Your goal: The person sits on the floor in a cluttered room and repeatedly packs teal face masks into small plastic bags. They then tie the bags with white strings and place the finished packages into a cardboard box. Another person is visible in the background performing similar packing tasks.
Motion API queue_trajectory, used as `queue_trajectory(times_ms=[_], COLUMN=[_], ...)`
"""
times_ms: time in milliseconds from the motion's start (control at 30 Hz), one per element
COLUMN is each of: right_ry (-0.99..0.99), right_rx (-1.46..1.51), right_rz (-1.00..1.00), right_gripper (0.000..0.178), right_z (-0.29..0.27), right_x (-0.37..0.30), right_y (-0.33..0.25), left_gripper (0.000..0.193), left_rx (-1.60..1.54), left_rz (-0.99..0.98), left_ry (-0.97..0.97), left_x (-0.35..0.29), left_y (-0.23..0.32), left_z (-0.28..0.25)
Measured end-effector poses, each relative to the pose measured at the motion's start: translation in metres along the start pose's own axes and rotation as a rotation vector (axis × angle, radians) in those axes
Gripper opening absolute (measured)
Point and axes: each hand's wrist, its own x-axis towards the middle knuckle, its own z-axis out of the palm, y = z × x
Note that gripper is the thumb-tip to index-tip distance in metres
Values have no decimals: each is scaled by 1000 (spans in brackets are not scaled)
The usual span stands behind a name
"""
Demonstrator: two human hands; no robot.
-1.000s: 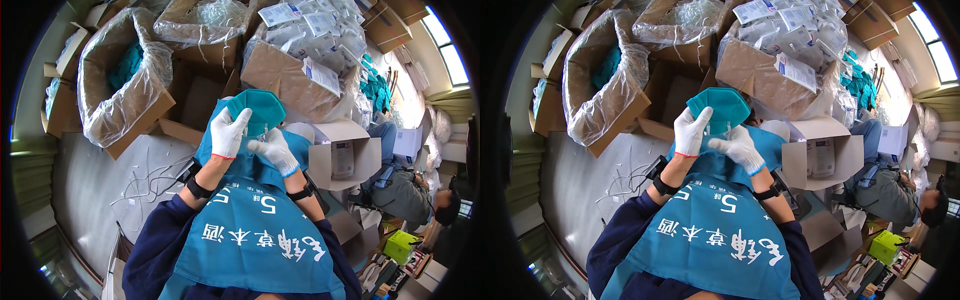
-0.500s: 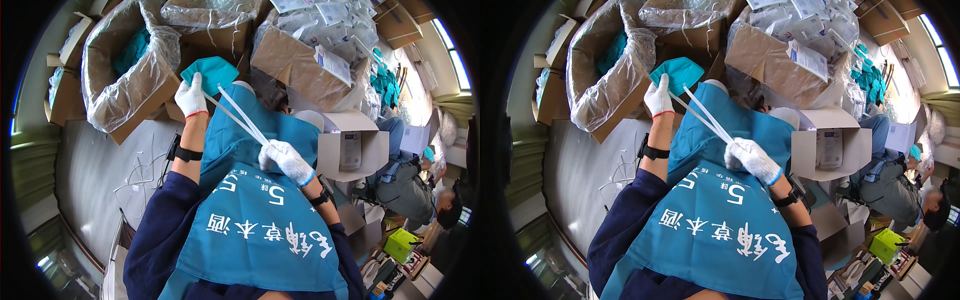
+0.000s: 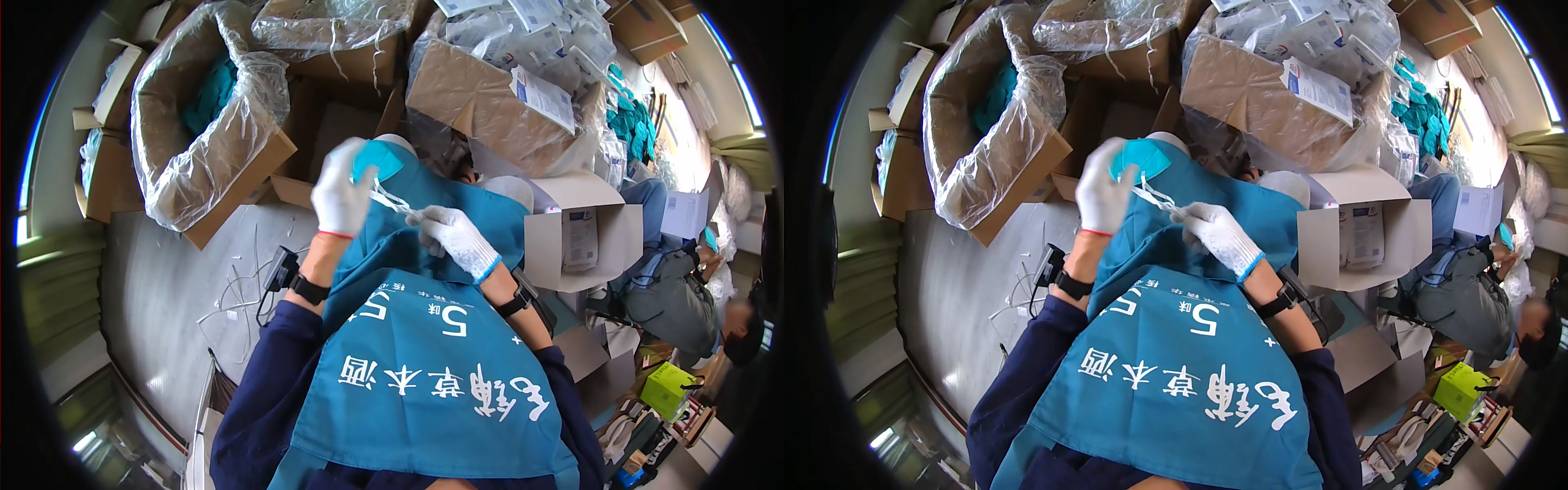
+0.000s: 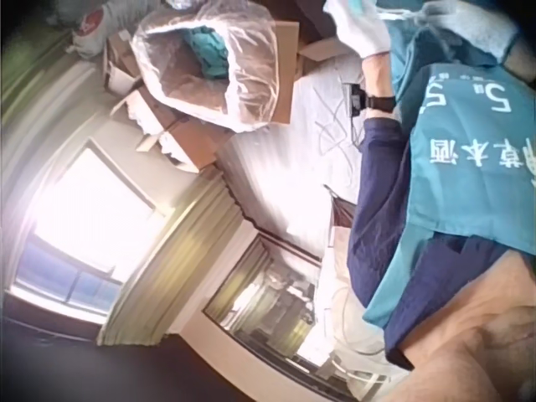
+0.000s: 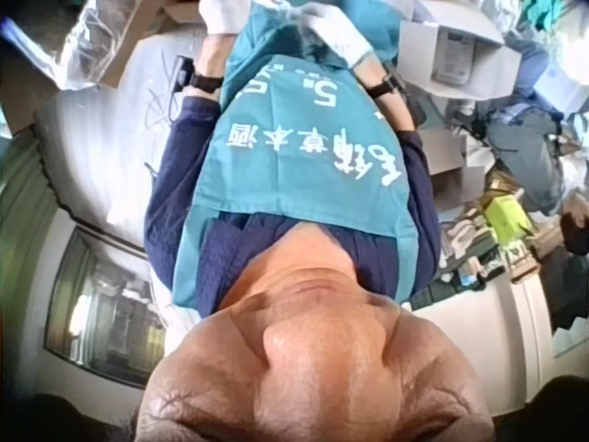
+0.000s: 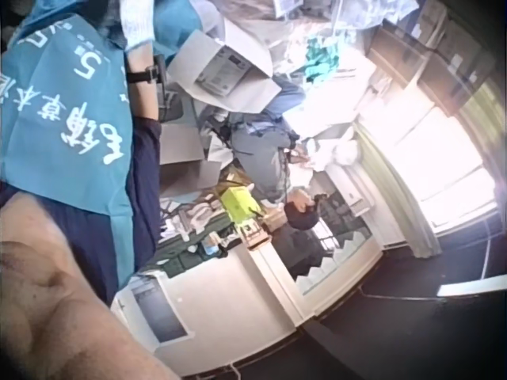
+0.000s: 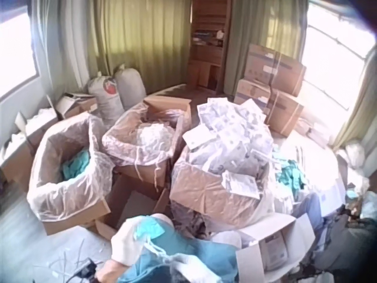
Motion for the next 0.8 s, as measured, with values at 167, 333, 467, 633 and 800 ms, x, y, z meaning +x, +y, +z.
queue_trajectory(times_ms=[167,333,467,633,800], right_ry=[174,265,178,315,225], right_rx=[-684,-722,408,-600,-277], right_rz=[-302,-116,-199,-275,-202], right_gripper=[23,32,28,44,37], right_z=[-15,-10,29,30,20], right_x=[18,9,37,77,81], right_y=[13,10,9,-3,31], left_gripper=[24,48,40,27,25], left_rx=[-174,-224,-118,164,333], left_rz=[28,-358,-399,-298,-235], left_ry=[-624,-667,-509,-269,-241], left_x=[-29,-17,5,13,-8], left_y=[38,36,10,-54,-62], left_z=[34,48,68,85,103])
